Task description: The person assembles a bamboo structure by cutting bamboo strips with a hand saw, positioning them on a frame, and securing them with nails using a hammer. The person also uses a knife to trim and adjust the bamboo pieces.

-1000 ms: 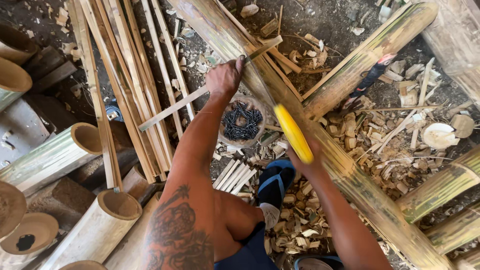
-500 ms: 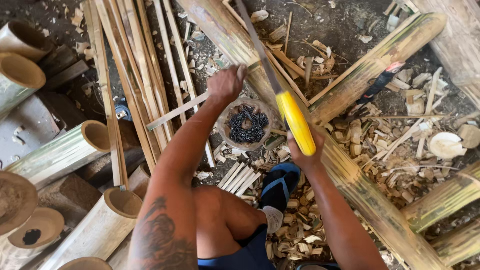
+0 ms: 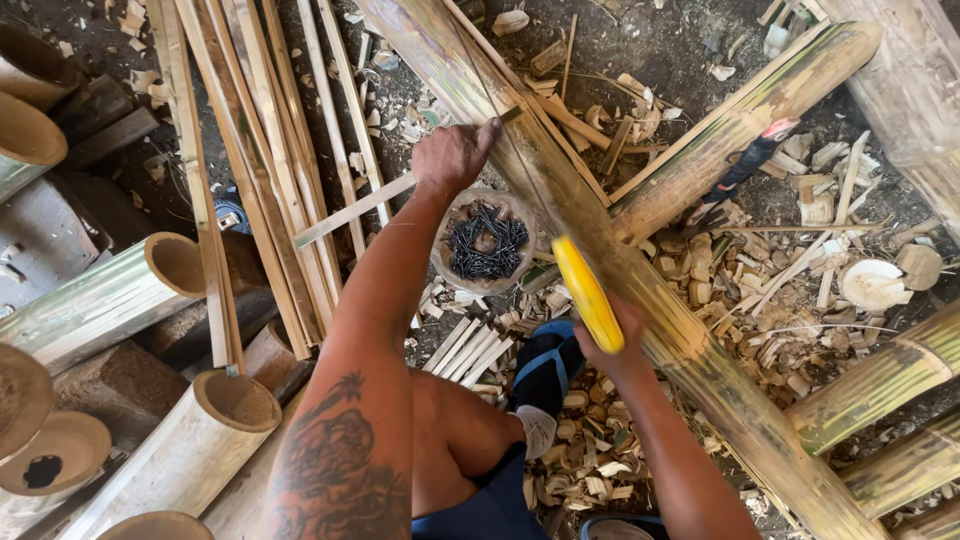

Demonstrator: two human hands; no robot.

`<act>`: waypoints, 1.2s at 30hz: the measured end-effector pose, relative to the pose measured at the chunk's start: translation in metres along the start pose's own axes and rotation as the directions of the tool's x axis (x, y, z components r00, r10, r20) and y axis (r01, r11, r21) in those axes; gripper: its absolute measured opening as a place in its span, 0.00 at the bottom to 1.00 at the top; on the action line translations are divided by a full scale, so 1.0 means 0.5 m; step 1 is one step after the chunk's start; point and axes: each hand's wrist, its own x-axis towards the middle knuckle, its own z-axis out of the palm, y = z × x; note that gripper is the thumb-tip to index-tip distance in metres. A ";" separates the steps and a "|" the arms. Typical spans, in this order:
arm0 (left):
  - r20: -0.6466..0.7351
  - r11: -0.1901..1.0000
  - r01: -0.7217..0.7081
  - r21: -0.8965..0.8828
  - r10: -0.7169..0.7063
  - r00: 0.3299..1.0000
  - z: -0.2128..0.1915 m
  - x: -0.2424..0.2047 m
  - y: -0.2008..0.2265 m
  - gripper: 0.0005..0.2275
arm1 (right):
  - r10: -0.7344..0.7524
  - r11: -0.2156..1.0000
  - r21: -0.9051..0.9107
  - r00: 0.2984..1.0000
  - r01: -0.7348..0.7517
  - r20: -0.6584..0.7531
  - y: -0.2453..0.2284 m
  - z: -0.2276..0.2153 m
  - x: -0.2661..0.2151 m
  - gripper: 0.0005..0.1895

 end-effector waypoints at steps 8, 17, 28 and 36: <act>0.012 0.997 0.020 0.071 -0.021 1.000 0.032 0.030 -0.001 0.38 | 0.018 1.000 0.002 1.000 -0.018 0.002 0.080 0.056 0.065 0.06; 0.099 0.995 0.046 0.091 -0.055 0.994 0.024 0.030 0.000 0.39 | -0.107 0.980 -0.167 0.994 0.106 -0.001 0.036 -0.026 -0.061 0.18; -0.074 0.993 -0.111 -0.042 0.108 0.991 0.036 0.020 -0.032 0.34 | -0.011 1.000 -0.014 0.986 0.008 -0.164 0.010 0.076 0.192 0.09; -0.151 0.971 -0.239 0.008 0.238 0.960 -0.140 -0.047 -0.137 0.24 | 0.087 0.986 0.161 0.959 -0.044 -0.268 -0.132 -0.059 0.048 0.09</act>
